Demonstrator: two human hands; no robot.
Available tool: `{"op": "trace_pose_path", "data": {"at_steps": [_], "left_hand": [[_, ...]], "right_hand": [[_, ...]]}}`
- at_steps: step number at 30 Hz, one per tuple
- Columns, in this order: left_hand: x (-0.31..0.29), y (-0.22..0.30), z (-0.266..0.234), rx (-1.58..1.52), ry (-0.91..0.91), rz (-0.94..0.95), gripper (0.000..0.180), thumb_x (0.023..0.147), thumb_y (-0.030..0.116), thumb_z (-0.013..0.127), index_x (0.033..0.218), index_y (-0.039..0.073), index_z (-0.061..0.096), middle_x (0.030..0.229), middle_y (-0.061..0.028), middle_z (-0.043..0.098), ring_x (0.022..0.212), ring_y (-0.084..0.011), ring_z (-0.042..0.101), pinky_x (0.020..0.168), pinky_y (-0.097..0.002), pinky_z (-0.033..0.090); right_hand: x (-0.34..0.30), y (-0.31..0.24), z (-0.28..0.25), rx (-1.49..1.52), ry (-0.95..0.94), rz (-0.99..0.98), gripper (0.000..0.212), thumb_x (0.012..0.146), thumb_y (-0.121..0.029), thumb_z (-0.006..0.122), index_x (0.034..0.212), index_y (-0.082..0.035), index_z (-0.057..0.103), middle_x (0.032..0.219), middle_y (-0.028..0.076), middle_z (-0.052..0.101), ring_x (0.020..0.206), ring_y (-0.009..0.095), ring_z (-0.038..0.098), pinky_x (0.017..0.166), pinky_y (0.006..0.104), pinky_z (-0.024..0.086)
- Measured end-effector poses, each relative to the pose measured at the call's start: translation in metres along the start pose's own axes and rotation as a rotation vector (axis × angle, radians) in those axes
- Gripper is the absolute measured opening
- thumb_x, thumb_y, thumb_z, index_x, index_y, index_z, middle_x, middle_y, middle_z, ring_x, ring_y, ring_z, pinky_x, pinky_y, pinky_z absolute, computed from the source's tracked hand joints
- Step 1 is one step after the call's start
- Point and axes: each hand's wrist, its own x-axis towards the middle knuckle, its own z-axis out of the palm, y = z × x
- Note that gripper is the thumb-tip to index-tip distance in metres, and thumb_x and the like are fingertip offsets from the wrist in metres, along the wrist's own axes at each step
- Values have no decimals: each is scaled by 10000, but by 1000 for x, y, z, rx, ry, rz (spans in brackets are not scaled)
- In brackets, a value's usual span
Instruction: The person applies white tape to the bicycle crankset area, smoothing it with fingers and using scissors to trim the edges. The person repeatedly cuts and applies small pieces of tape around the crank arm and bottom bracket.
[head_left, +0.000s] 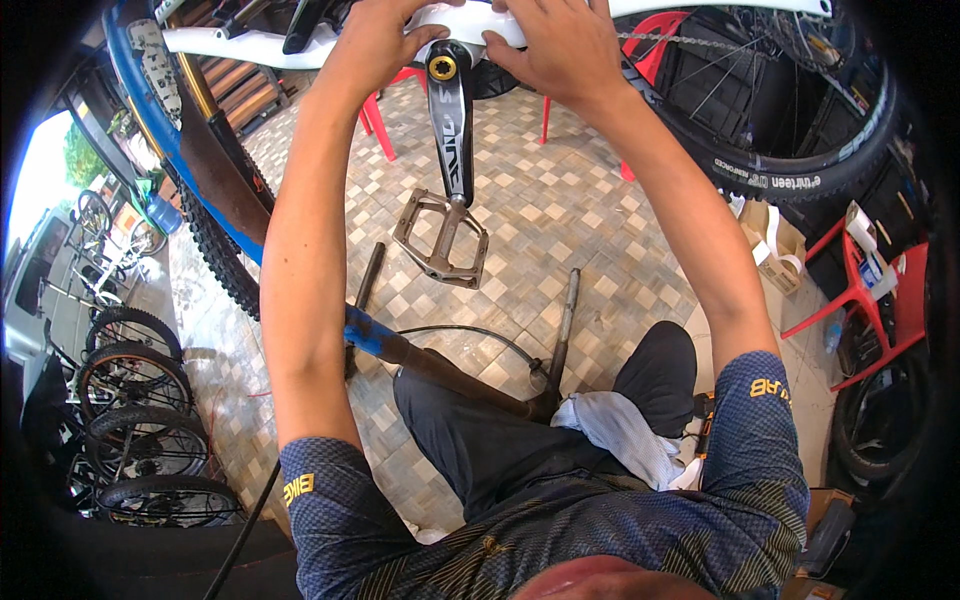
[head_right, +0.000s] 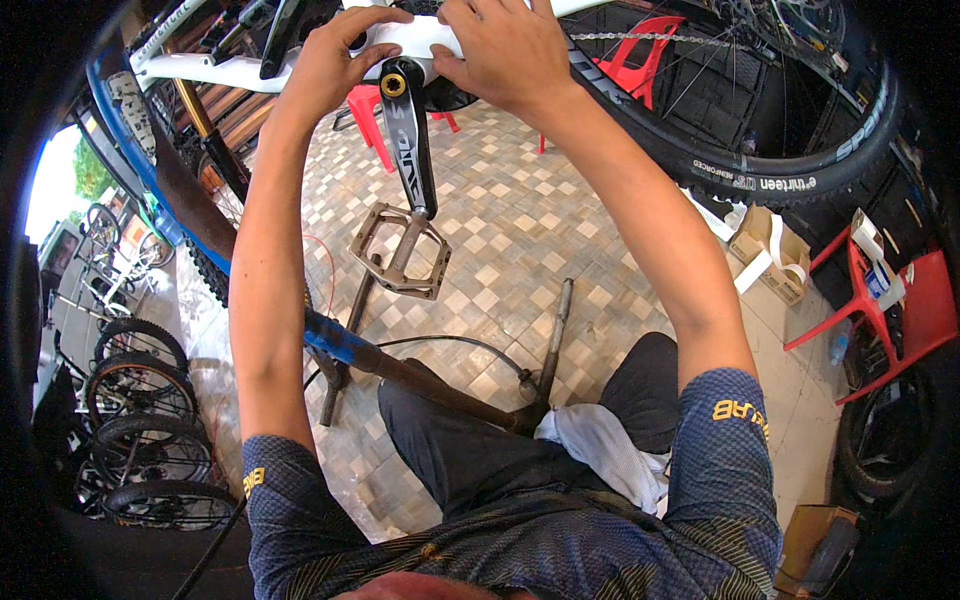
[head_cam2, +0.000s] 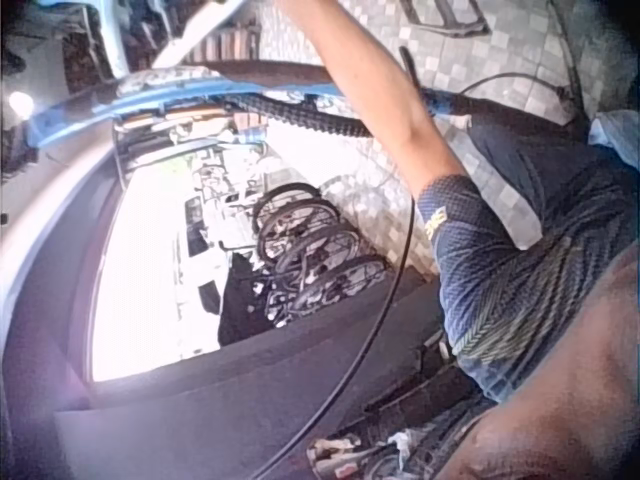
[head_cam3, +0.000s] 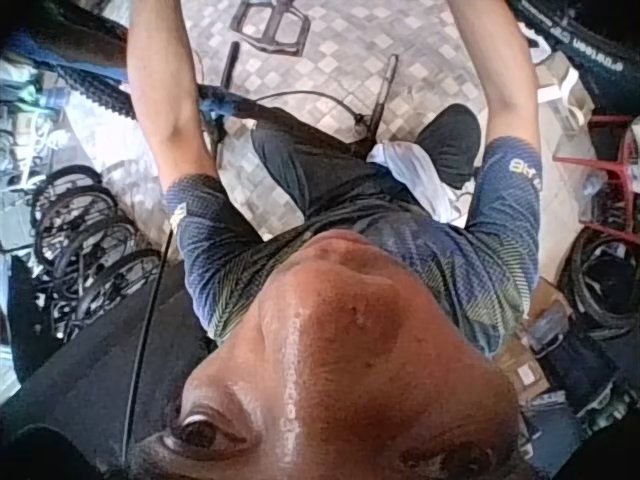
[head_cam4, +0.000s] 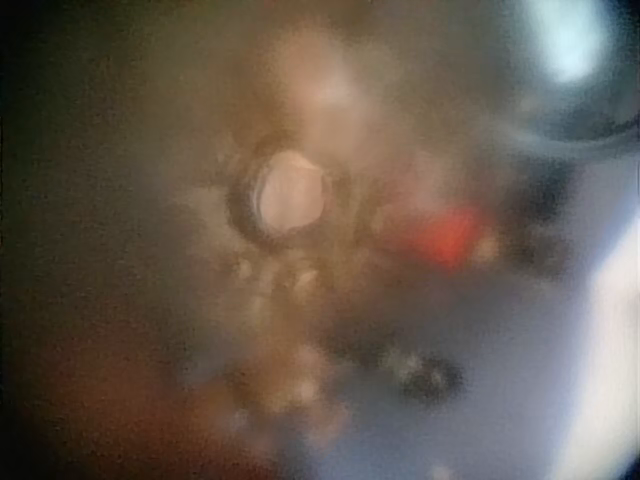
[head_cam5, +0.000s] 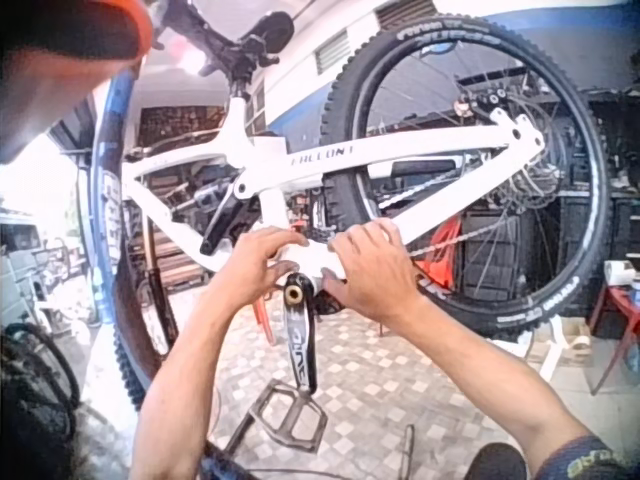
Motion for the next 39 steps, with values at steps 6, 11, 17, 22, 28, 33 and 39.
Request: {"op": "trace_pose_path", "data": {"at_steps": [6,11,17,22,28,33,39], "left_hand": [[0,2,5,14,31,-22,352,760,13,796,1100,46,708,1059,-173,734,989,-360,701,845,-413,548],[-2,-7,7,-191,109,-184,302,804,8,796,1091,15,704,1017,-122,747,977,-241,716,840,-347,545],[-5,-5,4,-186,110,-183,368,798,9,804,1143,24,674,1048,-109,731,987,-228,700,861,-348,536],[-9,-6,2,-22,43,-35,408,753,19,811,1127,52,653,1082,-147,703,1050,-347,673,891,-416,531],[-7,-3,1,174,8,68,385,746,41,807,1097,74,652,1094,-149,698,1064,-382,653,923,-453,515],[-8,-2,1,228,10,85,378,756,56,800,1102,89,652,1095,-138,687,1057,-381,644,919,-456,508],[-8,0,2,225,8,50,383,769,60,793,1123,91,651,1108,-139,687,1067,-376,641,925,-456,503]], "right_hand": [[4,-2,7,-13,50,82,306,730,-296,796,924,-115,645,895,99,603,954,312,590,921,470,411],[7,-2,9,164,77,147,190,807,-249,774,863,-118,648,858,76,622,914,297,589,881,463,404],[8,-2,6,224,122,159,170,820,-222,776,813,-138,628,813,34,625,872,274,582,874,453,397],[7,-8,6,143,151,66,178,786,-221,785,798,-162,617,786,17,600,874,248,581,882,457,395],[3,-7,9,87,163,14,170,773,-223,781,814,-169,625,804,11,588,914,234,580,933,471,389],[3,-7,11,96,159,36,175,783,-227,773,815,-159,614,821,18,591,917,245,578,942,470,382],[3,-6,12,85,150,57,184,796,-230,763,811,-137,604,856,51,583,932,279,569,926,467,388]]}}
